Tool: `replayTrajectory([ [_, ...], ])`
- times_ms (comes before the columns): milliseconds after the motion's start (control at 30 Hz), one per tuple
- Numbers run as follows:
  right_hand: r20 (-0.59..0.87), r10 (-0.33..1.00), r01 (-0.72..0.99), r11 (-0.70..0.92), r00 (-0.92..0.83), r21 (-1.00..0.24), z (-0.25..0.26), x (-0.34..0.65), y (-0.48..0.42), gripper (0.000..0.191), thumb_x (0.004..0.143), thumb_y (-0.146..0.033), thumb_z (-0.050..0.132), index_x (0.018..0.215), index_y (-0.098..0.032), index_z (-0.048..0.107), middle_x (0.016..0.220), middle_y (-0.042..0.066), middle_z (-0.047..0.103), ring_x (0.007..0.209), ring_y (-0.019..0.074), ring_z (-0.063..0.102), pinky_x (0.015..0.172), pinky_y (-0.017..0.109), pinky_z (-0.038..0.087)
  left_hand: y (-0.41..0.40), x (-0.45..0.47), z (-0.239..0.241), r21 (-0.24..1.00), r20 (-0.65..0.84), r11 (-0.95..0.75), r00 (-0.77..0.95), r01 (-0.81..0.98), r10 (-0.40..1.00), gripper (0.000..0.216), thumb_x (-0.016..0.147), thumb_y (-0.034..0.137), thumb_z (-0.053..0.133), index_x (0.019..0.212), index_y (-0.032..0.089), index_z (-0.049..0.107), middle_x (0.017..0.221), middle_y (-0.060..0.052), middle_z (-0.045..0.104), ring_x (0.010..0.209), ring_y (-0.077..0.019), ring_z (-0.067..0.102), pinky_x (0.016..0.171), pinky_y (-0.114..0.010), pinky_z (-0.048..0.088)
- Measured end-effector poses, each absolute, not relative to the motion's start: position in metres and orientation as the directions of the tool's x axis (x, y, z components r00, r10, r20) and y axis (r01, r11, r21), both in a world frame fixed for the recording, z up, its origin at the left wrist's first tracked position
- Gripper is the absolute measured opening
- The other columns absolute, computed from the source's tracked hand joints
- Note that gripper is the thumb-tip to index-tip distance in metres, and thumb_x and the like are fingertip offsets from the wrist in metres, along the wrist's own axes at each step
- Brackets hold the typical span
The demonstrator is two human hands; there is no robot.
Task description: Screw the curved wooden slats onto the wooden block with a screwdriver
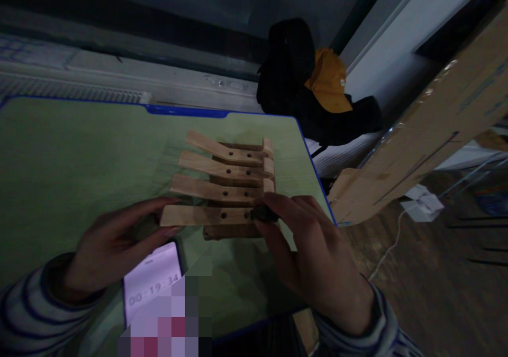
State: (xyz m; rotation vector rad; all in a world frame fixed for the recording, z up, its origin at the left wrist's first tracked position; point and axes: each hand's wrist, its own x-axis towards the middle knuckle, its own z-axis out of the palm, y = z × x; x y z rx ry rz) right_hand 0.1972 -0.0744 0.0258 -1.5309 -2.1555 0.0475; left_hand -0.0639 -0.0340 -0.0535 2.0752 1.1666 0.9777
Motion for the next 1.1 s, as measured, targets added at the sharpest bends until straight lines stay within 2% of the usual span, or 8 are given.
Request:
replayTrajectory([
  [400,0.319,0.907,0.867,0.378,-0.276,-0.326,0.0258,0.1958,-0.071,0.02,0.083,-0.022,0.058,0.103,-0.022,0.059,0.094,0.003,0.07,0.081,0.0159,0.067,0.064,0.028,0.056,-0.0354,-0.064,-0.0545,0.761,0.326,-0.462,0.347,0.456,0.879,0.03,0.081,0.034,0.059,0.109,0.023,0.059,0.077,0.0,0.068,0.06,-0.0117,0.064,0.058,-0.022,0.055],
  [633,0.356,0.871,0.86,0.441,-0.34,-0.258,0.0266,0.1979,-0.0677,0.03,0.083,-0.022,0.057,0.112,-0.021,0.049,0.092,0.003,0.07,0.078,0.0157,0.068,0.058,0.026,0.055,-0.0354,-0.0651,-0.0566,0.742,0.337,-0.478,0.354,0.471,0.872,0.032,0.08,0.031,0.061,0.111,0.025,0.057,0.082,0.0,0.068,0.067,-0.0122,0.064,0.06,-0.022,0.056],
  [900,0.379,0.859,0.869,0.443,-0.343,-0.218,0.0217,0.2018,-0.0662,0.038,0.083,-0.024,0.058,0.119,-0.021,0.045,0.094,0.005,0.069,0.079,0.0169,0.067,0.062,0.029,0.056,-0.0354,-0.0646,-0.0558,0.76,0.312,-0.448,0.341,0.47,0.887,0.031,0.08,0.036,0.06,0.109,0.024,0.06,0.08,-0.001,0.069,0.064,-0.013,0.065,0.057,-0.021,0.056],
  [1100,0.379,0.847,0.865,0.464,-0.372,-0.19,0.0232,0.202,-0.0669,0.038,0.084,-0.023,0.056,0.12,-0.021,0.043,0.094,0.003,0.069,0.082,0.0157,0.067,0.066,0.028,0.056,-0.0354,-0.0643,-0.056,0.764,0.314,-0.448,0.338,0.464,0.887,0.031,0.08,0.035,0.061,0.109,0.023,0.06,0.08,-0.001,0.069,0.063,-0.0123,0.065,0.054,-0.02,0.054],
])
